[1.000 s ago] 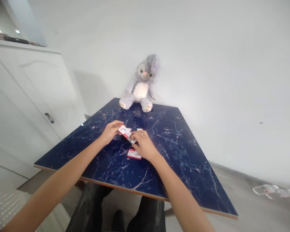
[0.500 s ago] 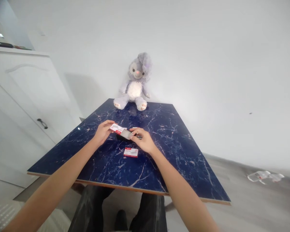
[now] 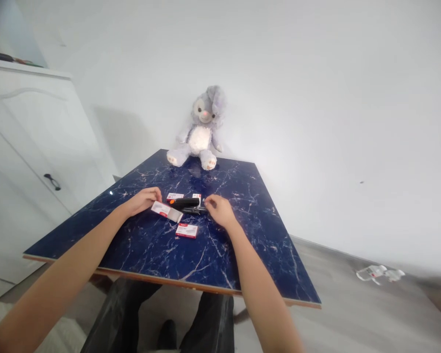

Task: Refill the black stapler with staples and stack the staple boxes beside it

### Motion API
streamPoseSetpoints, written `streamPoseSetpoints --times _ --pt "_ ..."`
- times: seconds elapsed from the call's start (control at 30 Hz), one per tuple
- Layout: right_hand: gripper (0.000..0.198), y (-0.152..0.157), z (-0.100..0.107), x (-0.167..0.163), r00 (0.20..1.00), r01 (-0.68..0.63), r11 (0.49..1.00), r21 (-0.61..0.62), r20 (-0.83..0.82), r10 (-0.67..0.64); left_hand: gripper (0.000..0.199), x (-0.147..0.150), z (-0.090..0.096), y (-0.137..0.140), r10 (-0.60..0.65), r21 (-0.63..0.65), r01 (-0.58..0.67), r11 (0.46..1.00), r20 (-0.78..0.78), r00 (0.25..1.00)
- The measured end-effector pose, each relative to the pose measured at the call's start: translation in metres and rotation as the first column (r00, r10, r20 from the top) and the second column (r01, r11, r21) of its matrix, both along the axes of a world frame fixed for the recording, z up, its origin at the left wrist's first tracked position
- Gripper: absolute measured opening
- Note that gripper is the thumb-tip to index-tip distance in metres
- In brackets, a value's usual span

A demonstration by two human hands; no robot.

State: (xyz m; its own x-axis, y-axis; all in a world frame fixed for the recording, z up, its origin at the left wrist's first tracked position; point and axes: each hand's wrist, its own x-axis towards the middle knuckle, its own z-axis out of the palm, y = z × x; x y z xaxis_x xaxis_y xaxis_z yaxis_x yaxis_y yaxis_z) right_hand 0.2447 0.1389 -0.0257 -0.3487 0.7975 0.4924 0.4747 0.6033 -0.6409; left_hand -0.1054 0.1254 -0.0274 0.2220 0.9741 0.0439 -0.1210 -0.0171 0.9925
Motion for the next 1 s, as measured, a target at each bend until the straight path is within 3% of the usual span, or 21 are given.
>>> streamPoseSetpoints --times 0.07,0.27,0.6,1.0 --pt "0.013 0.000 -0.001 0.002 0.995 -0.041 0.998 0.040 0.093 0.037 0.012 -0.004 -0.001 0.001 0.014 -0.020 -0.014 1.000 0.006 1.000" --pt "0.015 -0.007 0.008 0.001 0.977 -0.077 0.993 0.091 0.204 0.057 0.020 -0.008 -0.002 0.004 0.234 -0.007 -0.234 0.972 0.090 0.968" --pt "0.015 -0.014 0.014 -0.002 0.954 -0.033 0.999 0.018 0.300 0.026 0.027 -0.003 -0.001 -0.003 0.277 0.011 -0.279 0.960 0.092 0.956" --pt "0.019 -0.013 0.018 0.001 0.908 -0.045 0.999 0.020 0.418 0.033 0.026 -0.004 -0.006 0.005 0.263 0.003 -0.264 0.965 0.061 0.963"
